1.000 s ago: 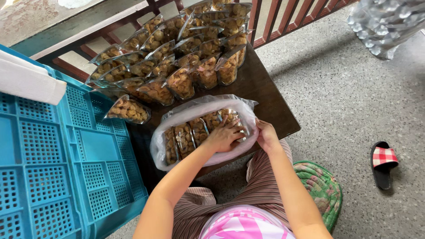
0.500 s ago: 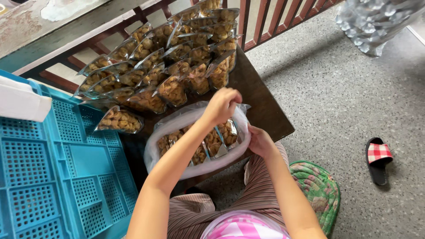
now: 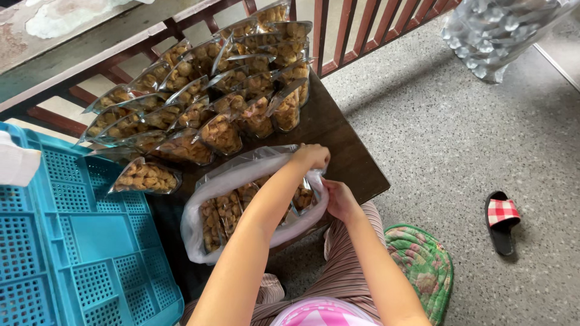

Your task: The person sits on the floor and packs multiple small, clear plastic bags containing snacks into a larger white plastic bag. They pick up the small bags one by one from a wooden table and place them inside the larger bag, arranging them neatly.

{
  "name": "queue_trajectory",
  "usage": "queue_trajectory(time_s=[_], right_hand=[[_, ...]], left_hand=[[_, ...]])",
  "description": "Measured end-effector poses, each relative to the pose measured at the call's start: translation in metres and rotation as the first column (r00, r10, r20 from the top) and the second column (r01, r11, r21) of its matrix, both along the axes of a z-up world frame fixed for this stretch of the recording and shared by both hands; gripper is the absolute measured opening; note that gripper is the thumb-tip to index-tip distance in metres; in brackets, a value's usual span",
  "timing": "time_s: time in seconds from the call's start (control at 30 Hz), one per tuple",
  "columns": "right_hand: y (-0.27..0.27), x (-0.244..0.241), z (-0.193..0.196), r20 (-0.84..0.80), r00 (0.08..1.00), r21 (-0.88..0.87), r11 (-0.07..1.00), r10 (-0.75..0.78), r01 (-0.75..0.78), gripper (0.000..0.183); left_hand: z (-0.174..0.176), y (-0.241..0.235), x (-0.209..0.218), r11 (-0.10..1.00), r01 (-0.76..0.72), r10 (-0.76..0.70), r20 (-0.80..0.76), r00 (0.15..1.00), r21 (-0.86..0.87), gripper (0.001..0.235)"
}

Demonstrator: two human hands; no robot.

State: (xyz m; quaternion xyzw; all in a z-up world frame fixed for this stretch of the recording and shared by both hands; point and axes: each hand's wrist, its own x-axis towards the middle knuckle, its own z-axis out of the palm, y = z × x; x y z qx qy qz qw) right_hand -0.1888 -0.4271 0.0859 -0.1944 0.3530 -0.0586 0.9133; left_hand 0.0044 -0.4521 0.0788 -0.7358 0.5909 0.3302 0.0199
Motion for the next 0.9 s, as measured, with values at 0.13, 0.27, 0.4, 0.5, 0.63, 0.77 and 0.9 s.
queue_trajectory(time_s=[0.13, 0.27, 0.4, 0.5, 0.63, 0.77, 0.9], right_hand=[[0.006, 0.002, 0.001, -0.011, 1.000, 0.054, 0.998, 0.016, -0.015, 0.034], [-0.004, -0.009, 0.000, -0.117, 0.992, -0.034, 0.998, 0.053, -0.058, 0.034], [-0.026, -0.022, 0.001, -0.203, 0.978, -0.262, 0.959, 0.052, -0.105, 0.036], [-0.027, -0.013, 0.004, -0.258, 0.965, -0.503, 0.859, -0.051, -0.089, 0.048], [-0.006, 0.019, 0.009, -0.270, 0.960, -0.872, 0.441, -0.070, -0.213, 0.054], [-0.001, 0.044, 0.010, -0.415, 0.898, -0.888, 0.282, -0.148, -0.364, 0.037], [-0.006, 0.066, -0.003, -0.008, 0.989, -0.945, -0.322, -0.148, -0.055, 0.045]], left_hand=[[0.031, -0.001, 0.004, 0.981, -0.159, 0.066, -0.591, 0.804, -0.106, 0.016], [0.084, 0.034, -0.015, 0.692, -0.349, 0.005, -0.479, 0.878, -0.632, 0.015], [0.122, 0.133, -0.026, 0.486, -0.191, 0.101, -0.162, 0.982, -0.853, 0.014], [0.121, 0.183, -0.042, 0.630, 0.004, -0.051, -0.037, 0.998, -0.777, 0.028], [0.094, 0.206, -0.053, 0.700, 0.098, -0.030, 0.108, 0.994, -0.707, 0.062], [0.069, 0.240, -0.042, 0.512, -0.353, 0.387, -0.156, 0.909, -0.783, 0.032], [0.051, 0.327, 0.021, 0.300, -0.480, 0.943, 0.182, 0.277, -0.824, 0.054]])
